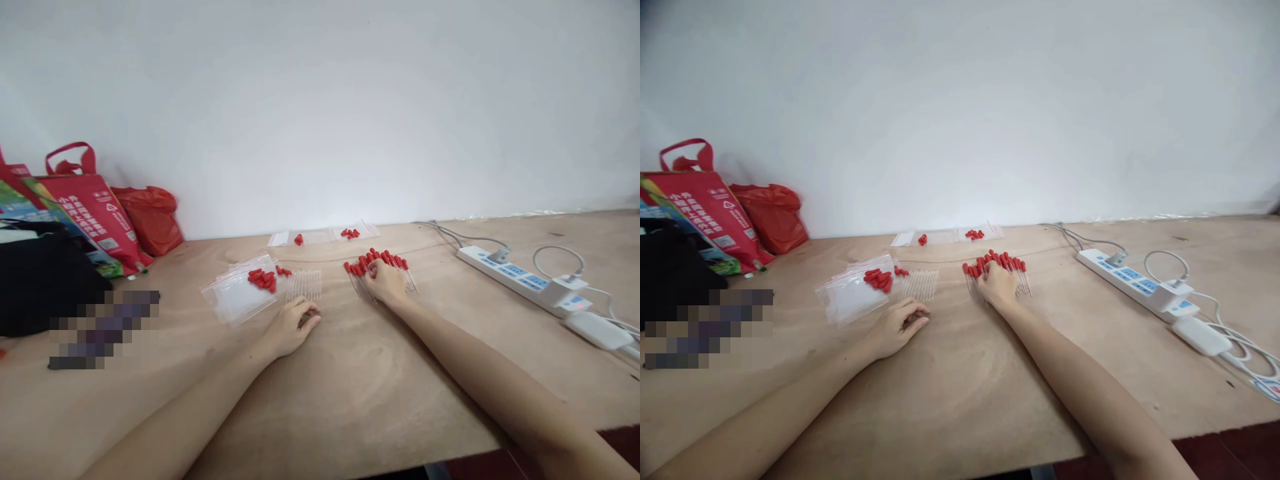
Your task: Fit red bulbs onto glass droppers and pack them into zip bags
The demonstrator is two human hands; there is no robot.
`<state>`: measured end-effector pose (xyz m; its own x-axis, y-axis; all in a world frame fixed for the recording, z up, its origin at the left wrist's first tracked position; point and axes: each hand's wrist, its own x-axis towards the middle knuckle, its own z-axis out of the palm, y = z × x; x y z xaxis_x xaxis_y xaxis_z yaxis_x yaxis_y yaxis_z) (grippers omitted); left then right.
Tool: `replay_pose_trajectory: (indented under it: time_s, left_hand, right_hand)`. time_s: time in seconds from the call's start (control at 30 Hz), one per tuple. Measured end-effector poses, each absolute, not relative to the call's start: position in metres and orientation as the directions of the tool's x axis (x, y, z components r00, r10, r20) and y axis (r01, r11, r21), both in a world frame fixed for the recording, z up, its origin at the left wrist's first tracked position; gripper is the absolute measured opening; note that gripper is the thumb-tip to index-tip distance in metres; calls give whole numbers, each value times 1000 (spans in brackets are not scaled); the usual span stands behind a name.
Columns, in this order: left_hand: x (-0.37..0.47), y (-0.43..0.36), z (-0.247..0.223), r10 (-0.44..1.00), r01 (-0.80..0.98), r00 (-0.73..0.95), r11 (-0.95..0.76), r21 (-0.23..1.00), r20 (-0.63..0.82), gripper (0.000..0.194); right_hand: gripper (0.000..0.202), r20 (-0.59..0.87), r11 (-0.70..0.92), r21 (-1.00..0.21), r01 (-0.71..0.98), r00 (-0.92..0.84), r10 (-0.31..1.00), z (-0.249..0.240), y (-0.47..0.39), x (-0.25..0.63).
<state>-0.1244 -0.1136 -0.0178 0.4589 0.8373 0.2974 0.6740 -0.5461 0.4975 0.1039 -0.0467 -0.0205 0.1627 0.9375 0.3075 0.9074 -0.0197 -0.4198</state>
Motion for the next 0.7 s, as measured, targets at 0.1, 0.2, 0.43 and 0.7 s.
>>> replay_pose_trajectory:
  time_s: [0.1, 0.2, 0.43, 0.7]
  left_hand:
    - [-126, -112, -18, 832, 666, 463, -554, 499, 304, 12]
    - [-125, -113, -19, 825, 667, 471, -564, 486, 312, 12]
    - [-139, -103, -20, 815, 811, 358, -513, 281, 455, 11]
    - [-190, -67, -18, 851, 957, 4, -156, 245, 525, 13]
  right_hand:
    - [24, 322, -12, -377, 926, 143, 936, -20, -46, 101]
    - [24, 388, 68, -333, 940, 71, 919, -18, -47, 91]
    - [26, 276, 157, -363, 919, -55, 960, -10, -49, 36]
    - [31, 98, 18, -456, 890, 29, 995, -4, -45, 0]
